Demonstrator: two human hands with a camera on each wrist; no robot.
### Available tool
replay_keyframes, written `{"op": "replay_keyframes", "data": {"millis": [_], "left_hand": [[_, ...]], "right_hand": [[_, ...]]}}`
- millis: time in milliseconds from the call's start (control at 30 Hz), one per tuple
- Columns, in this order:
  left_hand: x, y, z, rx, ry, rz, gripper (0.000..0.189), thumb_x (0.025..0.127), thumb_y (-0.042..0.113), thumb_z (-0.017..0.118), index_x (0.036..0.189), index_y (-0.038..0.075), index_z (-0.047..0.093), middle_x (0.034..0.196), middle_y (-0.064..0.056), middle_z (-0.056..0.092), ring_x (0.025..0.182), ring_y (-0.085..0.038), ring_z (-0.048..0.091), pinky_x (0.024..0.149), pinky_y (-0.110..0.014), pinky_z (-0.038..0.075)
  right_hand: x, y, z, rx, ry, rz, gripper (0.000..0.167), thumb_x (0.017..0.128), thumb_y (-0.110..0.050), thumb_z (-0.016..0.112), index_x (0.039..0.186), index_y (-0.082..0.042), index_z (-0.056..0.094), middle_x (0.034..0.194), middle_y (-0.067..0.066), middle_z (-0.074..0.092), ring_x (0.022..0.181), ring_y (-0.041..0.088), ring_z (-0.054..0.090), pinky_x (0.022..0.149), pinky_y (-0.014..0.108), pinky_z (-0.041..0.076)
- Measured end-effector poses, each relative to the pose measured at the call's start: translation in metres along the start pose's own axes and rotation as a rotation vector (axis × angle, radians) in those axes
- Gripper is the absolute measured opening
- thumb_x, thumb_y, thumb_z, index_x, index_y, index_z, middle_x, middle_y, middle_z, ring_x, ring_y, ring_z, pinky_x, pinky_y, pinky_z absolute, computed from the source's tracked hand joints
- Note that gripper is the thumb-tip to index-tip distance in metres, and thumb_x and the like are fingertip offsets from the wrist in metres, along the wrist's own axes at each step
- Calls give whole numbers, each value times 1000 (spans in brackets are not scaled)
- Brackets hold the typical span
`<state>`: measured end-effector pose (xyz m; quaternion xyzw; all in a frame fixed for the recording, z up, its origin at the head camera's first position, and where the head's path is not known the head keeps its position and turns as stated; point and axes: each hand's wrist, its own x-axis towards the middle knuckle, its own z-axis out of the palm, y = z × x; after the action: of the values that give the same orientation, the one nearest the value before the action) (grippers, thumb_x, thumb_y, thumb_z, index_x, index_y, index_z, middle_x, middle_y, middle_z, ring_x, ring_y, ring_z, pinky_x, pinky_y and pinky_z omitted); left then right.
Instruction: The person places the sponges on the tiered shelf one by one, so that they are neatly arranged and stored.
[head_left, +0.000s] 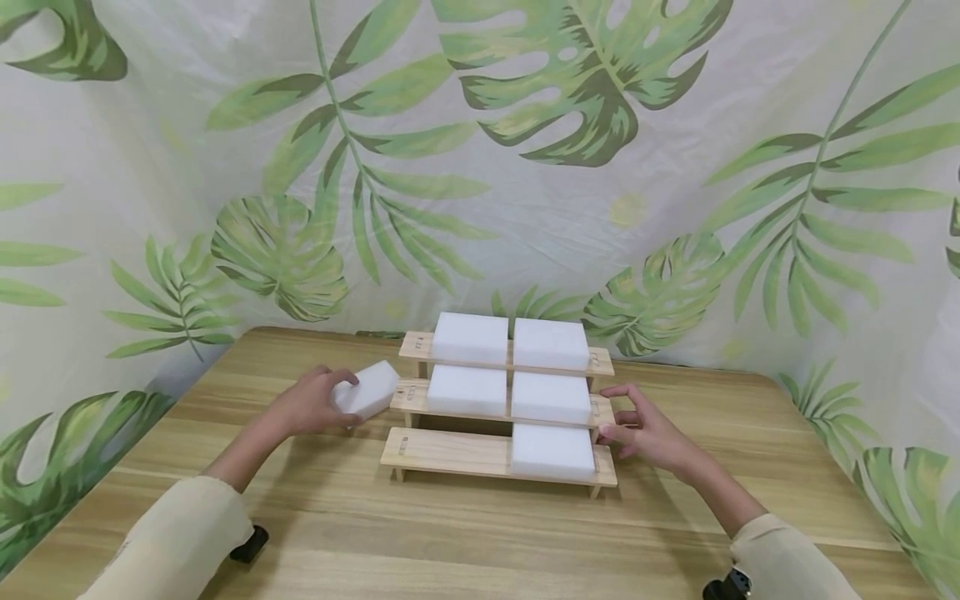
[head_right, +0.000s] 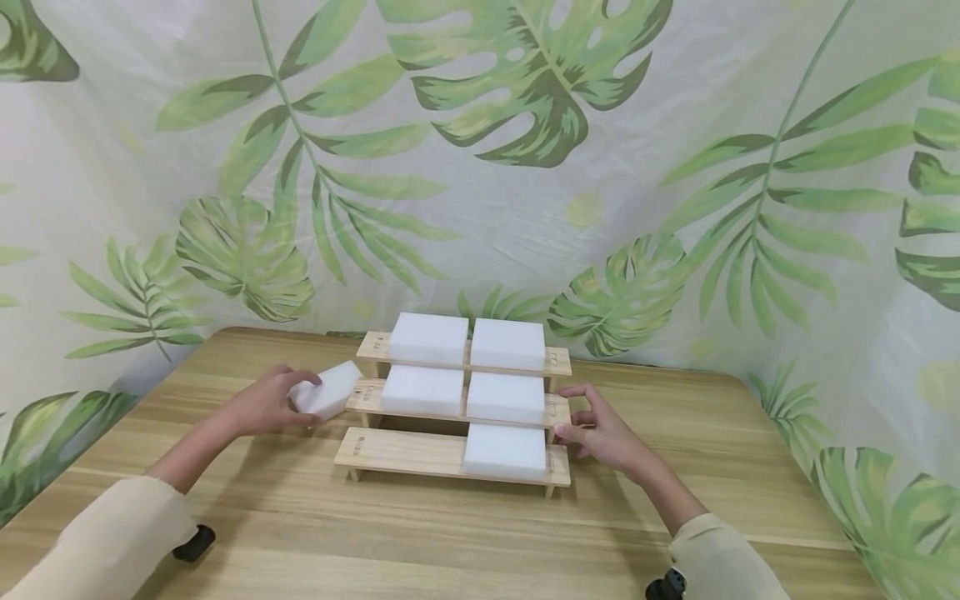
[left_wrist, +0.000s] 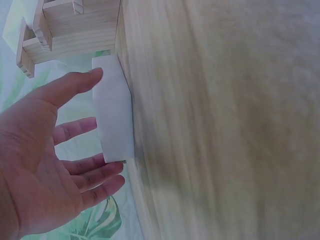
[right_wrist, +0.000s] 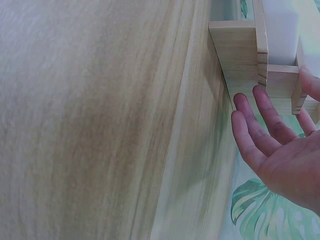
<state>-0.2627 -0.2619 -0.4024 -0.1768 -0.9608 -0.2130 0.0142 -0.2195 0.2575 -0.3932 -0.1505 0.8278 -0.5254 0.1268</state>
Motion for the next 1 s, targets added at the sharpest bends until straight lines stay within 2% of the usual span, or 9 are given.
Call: {"op": "replay_keyframes", "data": {"millis": [133,500,733,1000], "left_hand": [[-4,-3,-1,-5,-21,-13,63,78,27,88,126,-5,64,111,-33,59,95,-38,58,74,-51,53],[-7,-3,-2,-20,-6,-10,56,82,22,87,126,-5,65,109,-30,58,93,-35,57,78,-52,53],[-11,-3,-8,-72,32,-20,56,84,24,85,126,-6,65,114,-34,57,97,-39,58,79,-53,52],[-15,-3,-18,-98,98,21,54,82,21,86,123,-7,65,111,-30,60,96,-40,60,76,-49,51]], "right_hand": [[0,0,0,-2,1,2,63,102,-15,66,150,1,29,104,20,70,100,28,70,75,43,57],[0,0,0,-7,8,6,61,102,-15,66,149,1,30,105,21,69,101,30,70,76,44,57],[0,0,-1,-5,7,-3,62,102,-16,67,149,1,30,106,24,68,101,31,70,76,45,57],[0,1,0,0,7,-2,62,102,-15,66,150,1,29,105,23,69,101,30,70,75,44,57]]}}
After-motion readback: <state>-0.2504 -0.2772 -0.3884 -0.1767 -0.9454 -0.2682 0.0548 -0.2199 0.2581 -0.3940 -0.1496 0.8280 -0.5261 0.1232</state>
